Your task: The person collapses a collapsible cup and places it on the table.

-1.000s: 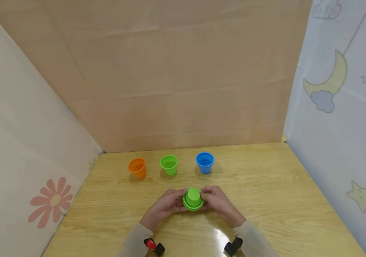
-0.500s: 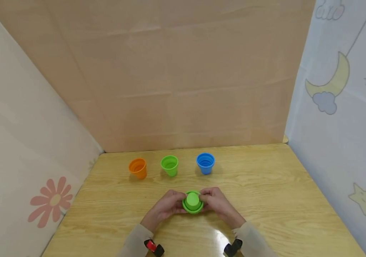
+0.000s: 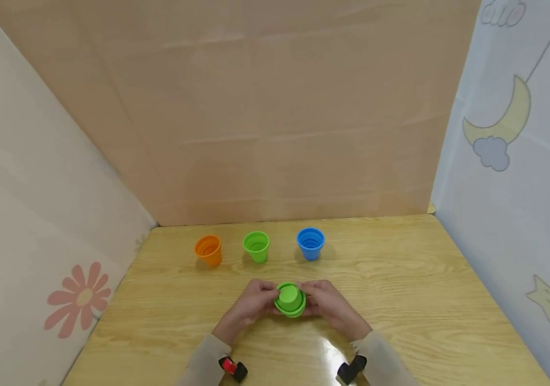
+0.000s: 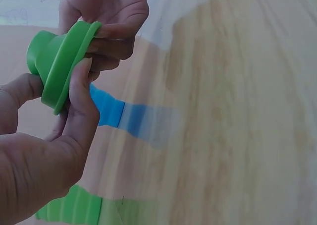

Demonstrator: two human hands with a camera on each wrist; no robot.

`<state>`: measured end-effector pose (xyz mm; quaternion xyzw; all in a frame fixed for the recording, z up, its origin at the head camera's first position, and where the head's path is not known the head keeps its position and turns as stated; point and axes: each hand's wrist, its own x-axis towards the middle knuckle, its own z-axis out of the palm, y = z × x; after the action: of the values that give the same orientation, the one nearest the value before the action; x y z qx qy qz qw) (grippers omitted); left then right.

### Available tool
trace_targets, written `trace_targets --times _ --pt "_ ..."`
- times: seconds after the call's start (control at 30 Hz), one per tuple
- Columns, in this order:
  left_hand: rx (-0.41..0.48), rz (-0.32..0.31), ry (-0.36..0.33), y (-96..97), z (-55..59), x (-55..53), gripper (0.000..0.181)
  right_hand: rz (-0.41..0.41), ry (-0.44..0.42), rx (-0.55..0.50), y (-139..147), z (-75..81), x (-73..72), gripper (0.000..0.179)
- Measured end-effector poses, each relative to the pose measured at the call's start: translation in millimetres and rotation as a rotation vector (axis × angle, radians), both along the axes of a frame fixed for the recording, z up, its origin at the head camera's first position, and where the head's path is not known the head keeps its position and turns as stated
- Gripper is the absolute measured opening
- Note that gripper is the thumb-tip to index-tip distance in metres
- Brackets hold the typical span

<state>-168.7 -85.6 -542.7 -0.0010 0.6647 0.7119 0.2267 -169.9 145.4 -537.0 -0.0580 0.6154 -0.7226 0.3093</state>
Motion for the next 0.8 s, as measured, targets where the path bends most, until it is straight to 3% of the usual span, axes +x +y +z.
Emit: trace_targets --times 0.2,0.33,0.5,0.8 --pt "-0.017 0.034 0.062 -1.1 3.1 -0.4 0.031 0.024 -0.026 -0.100 1.5 1.3 -1.1 0.036" --pt "-0.027 0.062 0.072 0.2 1.4 1.5 0.030 0.012 0.009 -0.075 -0.1 2.7 -0.1 0.037" --pt "-0.018 0.080 0.035 -0.5 -1.3 3.5 0.027 -0.014 0.056 -0.021 -3.8 3.3 0.5 0.045" --pt "0.133 -0.034 -0.074 -9.4 2.9 4.4 0.035 -0.096 0.106 0.050 -6.9 -0.7 -0.5 0.042"
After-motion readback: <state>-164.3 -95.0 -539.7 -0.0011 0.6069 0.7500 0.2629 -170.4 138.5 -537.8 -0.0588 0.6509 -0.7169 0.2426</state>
